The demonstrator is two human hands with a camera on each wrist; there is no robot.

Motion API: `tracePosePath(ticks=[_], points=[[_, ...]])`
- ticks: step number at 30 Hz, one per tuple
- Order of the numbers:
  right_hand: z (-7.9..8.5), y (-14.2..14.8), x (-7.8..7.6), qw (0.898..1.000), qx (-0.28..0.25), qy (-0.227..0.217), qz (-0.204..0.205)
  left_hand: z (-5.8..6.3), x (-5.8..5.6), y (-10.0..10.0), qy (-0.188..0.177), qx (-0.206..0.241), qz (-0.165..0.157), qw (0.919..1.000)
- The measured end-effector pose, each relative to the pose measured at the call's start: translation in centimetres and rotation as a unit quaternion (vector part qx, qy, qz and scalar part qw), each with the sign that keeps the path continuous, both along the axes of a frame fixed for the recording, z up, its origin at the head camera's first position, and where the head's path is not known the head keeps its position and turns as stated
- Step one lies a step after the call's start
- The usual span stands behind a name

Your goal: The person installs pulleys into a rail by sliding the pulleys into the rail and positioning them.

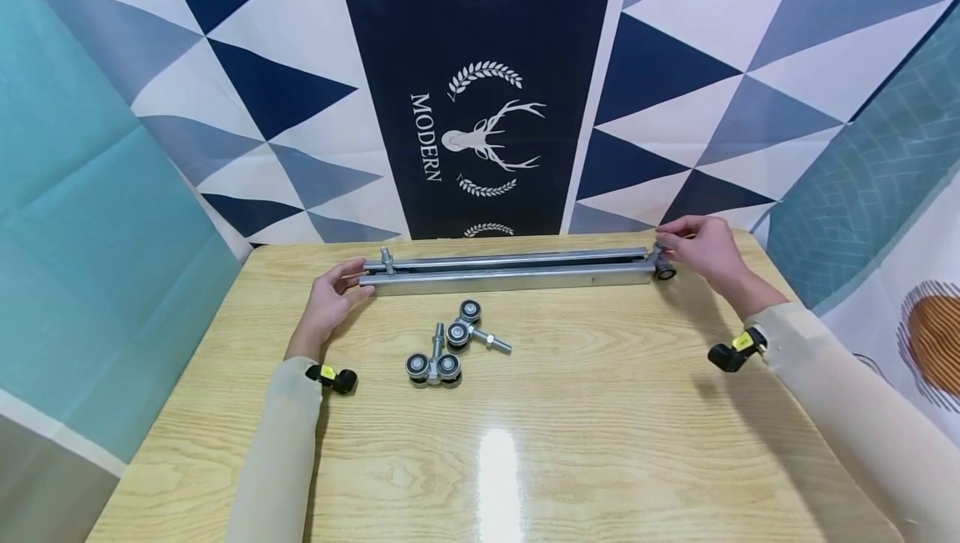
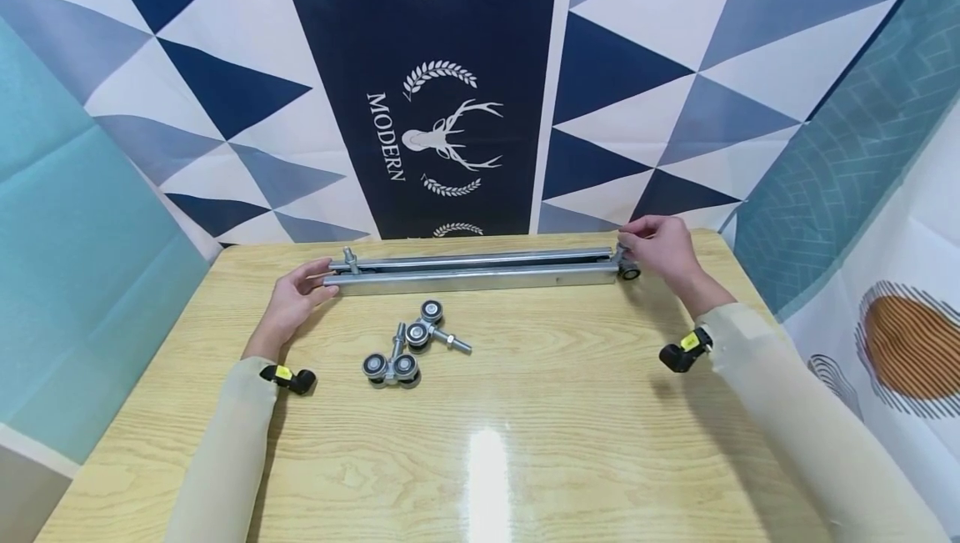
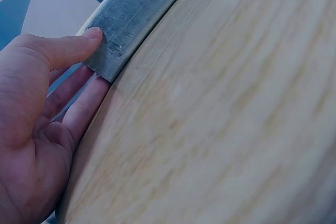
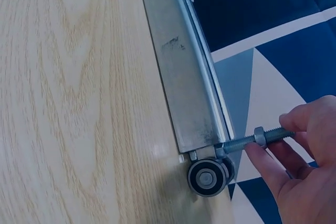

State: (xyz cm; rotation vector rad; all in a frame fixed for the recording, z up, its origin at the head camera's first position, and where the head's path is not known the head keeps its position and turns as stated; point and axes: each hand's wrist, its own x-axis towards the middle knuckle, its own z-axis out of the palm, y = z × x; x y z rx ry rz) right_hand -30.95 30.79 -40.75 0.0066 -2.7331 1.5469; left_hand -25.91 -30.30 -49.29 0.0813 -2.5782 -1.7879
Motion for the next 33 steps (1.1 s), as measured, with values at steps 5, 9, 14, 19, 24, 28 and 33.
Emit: tracePosePath(ticks=[5, 9, 14, 19, 24, 28, 33], points=[[-0.1, -0.5, 0.2, 1.0, -0.012, 0.006, 0.001, -0.1, 0.0, -0.1, -0.005, 0.005, -0.001, 1.0], [-0.1, -0.7, 0.3, 1.0, -0.009, 0.008, -0.004, -0.1, 0.1, -0.2, -0.003, 0.002, -0.002, 1.0], [0.2, -0.8, 0.3, 1.0, -0.002, 0.002, 0.004, -0.1, 0.1, -0.2, 0.002, -0.004, -0.001, 1.0], [0.4, -1.0, 0.1, 1.0, 0.004, -0.013, 0.02, -0.2, 0.1, -0.3, 0.0, -0.004, 0.0, 1.0], [0.4, -1.6, 0.0, 0.999, 0.005, -0.007, 0.033, -0.2, 0.0, -0.2, -0.002, -0.004, 0.0, 1.0], [0.4, -2.1, 0.0, 0.999, 0.011, -0.004, 0.044, -0.1, 0.0, -0.1, -0.002, -0.004, 0.0, 1.0], [0.2, -3.2, -0.1, 0.998, 0.006, -0.01, 0.062, -0.1, -0.1, -0.1, -0.003, -0.003, 0.0, 1.0]])
